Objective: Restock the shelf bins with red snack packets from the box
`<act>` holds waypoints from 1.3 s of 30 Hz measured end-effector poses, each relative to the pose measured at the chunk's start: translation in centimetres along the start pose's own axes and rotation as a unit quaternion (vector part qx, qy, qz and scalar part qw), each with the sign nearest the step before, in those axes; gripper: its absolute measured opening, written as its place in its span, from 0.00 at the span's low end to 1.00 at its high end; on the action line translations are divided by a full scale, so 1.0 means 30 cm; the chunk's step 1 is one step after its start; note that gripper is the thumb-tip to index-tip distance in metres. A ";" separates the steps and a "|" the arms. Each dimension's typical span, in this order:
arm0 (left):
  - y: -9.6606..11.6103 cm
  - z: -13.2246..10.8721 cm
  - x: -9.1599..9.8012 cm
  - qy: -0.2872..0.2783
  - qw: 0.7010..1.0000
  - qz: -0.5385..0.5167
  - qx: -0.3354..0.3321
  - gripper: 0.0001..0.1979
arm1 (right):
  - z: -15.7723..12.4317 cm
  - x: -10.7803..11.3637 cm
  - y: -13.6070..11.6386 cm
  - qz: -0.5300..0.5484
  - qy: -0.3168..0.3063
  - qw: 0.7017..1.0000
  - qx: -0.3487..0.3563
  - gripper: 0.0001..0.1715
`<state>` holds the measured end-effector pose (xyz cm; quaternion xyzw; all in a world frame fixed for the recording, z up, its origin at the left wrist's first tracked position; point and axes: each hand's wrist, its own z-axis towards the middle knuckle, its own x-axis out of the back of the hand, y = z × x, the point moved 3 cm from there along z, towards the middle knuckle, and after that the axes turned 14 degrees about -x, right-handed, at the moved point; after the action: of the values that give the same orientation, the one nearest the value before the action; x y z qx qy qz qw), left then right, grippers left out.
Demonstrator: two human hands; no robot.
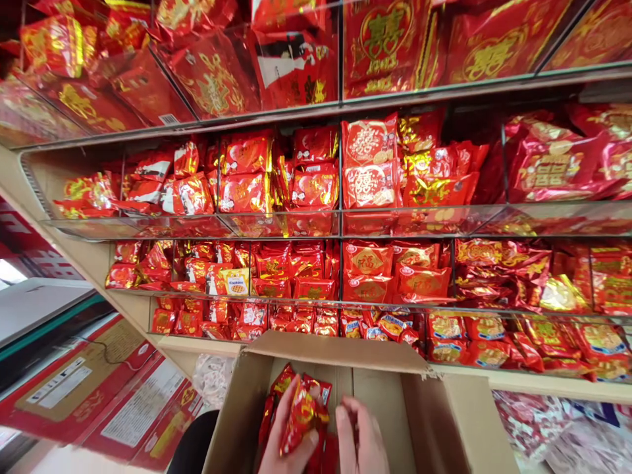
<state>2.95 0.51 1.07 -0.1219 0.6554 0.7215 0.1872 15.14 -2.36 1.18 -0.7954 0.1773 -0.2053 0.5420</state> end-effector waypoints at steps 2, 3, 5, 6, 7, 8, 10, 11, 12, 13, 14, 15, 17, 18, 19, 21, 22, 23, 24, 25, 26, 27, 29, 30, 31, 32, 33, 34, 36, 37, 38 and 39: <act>0.061 0.005 -0.047 0.034 0.994 -0.096 0.042 0.37 | 0.002 0.004 -0.024 0.103 -0.084 0.986 -0.104 0.26; 0.082 0.008 -0.070 0.040 0.990 -0.122 0.060 0.37 | -0.003 -0.010 -0.032 0.160 -0.145 0.963 -0.159 0.25; 0.108 0.014 -0.105 0.044 0.985 -0.147 0.077 0.38 | -0.020 -0.046 -0.047 0.268 -0.230 0.909 -0.223 0.21; 0.113 0.015 -0.115 0.044 0.985 -0.148 0.074 0.39 | -0.027 -0.060 -0.054 0.310 -0.243 0.891 -0.228 0.19; 0.114 0.015 -0.121 0.042 0.986 -0.143 0.068 0.39 | -0.031 -0.070 -0.059 0.339 -0.237 0.883 -0.222 0.17; 0.113 0.014 -0.122 0.040 0.988 -0.135 0.064 0.38 | -0.033 -0.075 -0.062 0.355 -0.220 0.884 -0.211 0.16; 0.108 0.008 -0.121 0.029 0.990 -0.122 0.065 0.35 | -0.030 -0.074 -0.065 0.360 -0.189 0.894 -0.186 0.15; 0.107 0.003 -0.119 0.020 0.990 -0.120 0.070 0.33 | -0.025 -0.067 -0.067 0.354 -0.174 0.903 -0.170 0.15; 0.109 -0.001 -0.117 0.010 0.990 -0.120 0.078 0.31 | -0.019 -0.058 -0.069 0.343 -0.159 0.914 -0.149 0.15; 0.113 -0.004 -0.116 0.001 0.988 -0.122 0.090 0.29 | -0.012 -0.046 -0.074 0.327 -0.144 0.926 -0.123 0.15; 0.120 -0.006 -0.114 -0.008 0.987 -0.122 0.102 0.27 | -0.005 -0.034 -0.079 0.307 -0.129 0.938 -0.094 0.16; 0.128 -0.007 -0.111 -0.012 0.986 -0.120 0.114 0.25 | 0.001 -0.022 -0.083 0.283 -0.114 0.950 -0.067 0.16; 0.143 -0.001 -0.098 0.012 0.985 -0.101 0.143 0.20 | 0.011 -0.004 -0.091 0.222 -0.089 0.971 -0.023 0.17; 0.147 0.005 -0.087 0.041 0.983 -0.081 0.159 0.18 | 0.014 0.002 -0.093 0.186 -0.080 0.979 -0.004 0.16; 0.151 0.011 -0.076 0.073 0.981 -0.054 0.173 0.17 | 0.015 0.007 -0.095 0.150 -0.072 0.986 0.016 0.16; 0.154 0.027 -0.064 0.095 0.980 0.000 0.176 0.16 | 0.013 0.012 -0.097 0.085 -0.057 0.993 0.053 0.16; 0.155 0.035 -0.062 0.080 0.983 0.029 0.160 0.16 | 0.010 0.014 -0.097 0.057 -0.047 0.995 0.066 0.15; 0.157 0.043 -0.064 0.057 0.988 0.059 0.131 0.16 | 0.007 0.017 -0.096 0.032 -0.032 0.996 0.077 0.15; 0.158 0.048 -0.066 0.031 0.991 0.092 0.097 0.16 | 0.002 0.019 -0.096 0.011 -0.016 0.996 0.087 0.15; 0.158 0.050 -0.067 0.013 0.990 0.130 0.060 0.16 | -0.003 0.021 -0.097 -0.010 0.002 0.995 0.097 0.15; 0.158 0.049 -0.065 0.008 0.984 0.175 0.027 0.16 | -0.010 0.023 -0.099 -0.028 0.021 0.994 0.107 0.15; 0.157 0.046 -0.062 0.011 0.975 0.222 -0.002 0.17 | -0.016 0.025 -0.102 -0.041 0.041 0.991 0.118 0.15; 0.153 0.038 -0.059 0.018 0.953 0.300 -0.046 0.18 | -0.028 0.028 -0.106 -0.051 0.078 0.987 0.132 0.15; 0.150 0.035 -0.058 0.021 0.942 0.328 -0.062 0.19 | -0.033 0.029 -0.106 -0.049 0.092 0.985 0.135 0.16; 0.146 0.034 -0.057 0.021 0.935 0.347 -0.072 0.19 | -0.035 0.030 -0.103 -0.042 0.101 0.985 0.134 0.16; 0.141 0.034 -0.056 0.015 0.931 0.357 -0.074 0.19 | -0.036 0.030 -0.098 -0.031 0.104 0.986 0.129 0.16; 0.137 0.036 -0.053 0.005 0.929 0.363 -0.072 0.19 | -0.034 0.030 -0.090 -0.019 0.100 0.988 0.119 0.16; 0.134 0.039 -0.049 -0.008 0.927 0.368 -0.066 0.19 | -0.030 0.030 -0.078 -0.010 0.085 0.991 0.104 0.17; 0.136 0.048 -0.034 -0.034 0.917 0.393 -0.065 0.18 | -0.017 0.028 -0.052 -0.009 0.033 0.997 0.073 0.17; 0.141 0.052 -0.024 -0.050 0.906 0.414 -0.073 0.18 | -0.010 0.029 -0.040 -0.015 0.005 0.998 0.067 0.17; 0.146 0.055 -0.014 -0.073 0.893 0.437 -0.084 0.17 | -0.004 0.032 -0.031 -0.024 -0.020 0.997 0.071 0.17; 0.150 0.057 -0.006 -0.106 0.878 0.456 -0.095 0.17 | 0.001 0.036 -0.026 -0.032 -0.045 0.995 0.082 0.16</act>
<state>1.29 1.88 5.38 0.2510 0.5426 0.7945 -0.1068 16.11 -2.61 2.05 -0.7616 0.1096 -0.2007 0.6063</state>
